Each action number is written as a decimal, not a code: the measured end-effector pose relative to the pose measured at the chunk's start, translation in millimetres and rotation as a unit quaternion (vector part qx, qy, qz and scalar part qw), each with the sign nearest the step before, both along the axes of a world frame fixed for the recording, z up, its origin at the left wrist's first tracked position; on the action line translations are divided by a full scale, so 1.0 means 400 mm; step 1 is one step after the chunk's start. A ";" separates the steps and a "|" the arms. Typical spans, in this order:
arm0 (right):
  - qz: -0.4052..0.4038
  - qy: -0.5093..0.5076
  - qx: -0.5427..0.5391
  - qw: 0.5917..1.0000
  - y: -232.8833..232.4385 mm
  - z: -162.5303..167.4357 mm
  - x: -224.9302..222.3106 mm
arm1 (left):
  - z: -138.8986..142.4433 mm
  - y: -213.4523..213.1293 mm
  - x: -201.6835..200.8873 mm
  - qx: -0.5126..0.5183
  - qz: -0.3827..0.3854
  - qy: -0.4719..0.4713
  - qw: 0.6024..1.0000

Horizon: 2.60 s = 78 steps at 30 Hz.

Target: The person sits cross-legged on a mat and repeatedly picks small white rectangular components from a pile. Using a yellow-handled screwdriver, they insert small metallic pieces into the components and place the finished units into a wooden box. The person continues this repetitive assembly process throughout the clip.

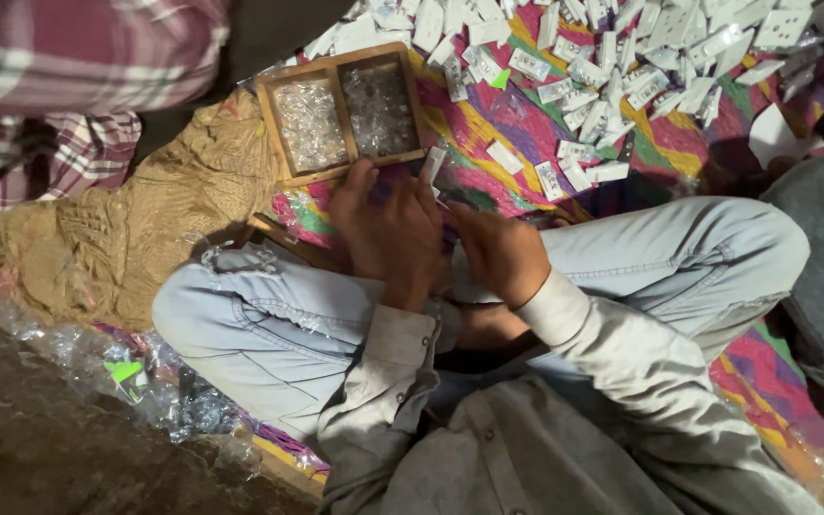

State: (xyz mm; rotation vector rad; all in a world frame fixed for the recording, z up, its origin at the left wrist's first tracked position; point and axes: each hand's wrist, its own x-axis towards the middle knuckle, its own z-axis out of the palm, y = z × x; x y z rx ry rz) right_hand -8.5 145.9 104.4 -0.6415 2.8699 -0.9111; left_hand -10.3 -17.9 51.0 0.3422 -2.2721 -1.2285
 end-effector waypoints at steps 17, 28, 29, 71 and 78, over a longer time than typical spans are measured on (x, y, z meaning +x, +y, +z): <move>-0.065 -0.076 -0.162 0.982 0.005 0.029 -0.033 | 0.146 0.040 -0.023 -0.024 0.040 0.031 0.998; -0.022 -0.124 -0.318 0.940 0.005 -0.036 -0.001 | 0.068 -0.010 -0.010 0.326 -0.079 -0.041 0.941; -0.011 -0.155 -0.365 0.918 0.005 -0.041 0.000 | 0.059 -0.011 -0.006 0.343 -0.078 -0.041 0.935; 0.175 0.202 -0.118 0.956 0.009 0.064 -0.025 | 0.097 -0.083 0.048 0.624 -0.383 -0.244 0.636; 0.004 -0.017 -0.354 0.935 -0.012 0.000 0.067 | 0.028 -0.045 0.014 0.800 -0.363 -0.321 0.353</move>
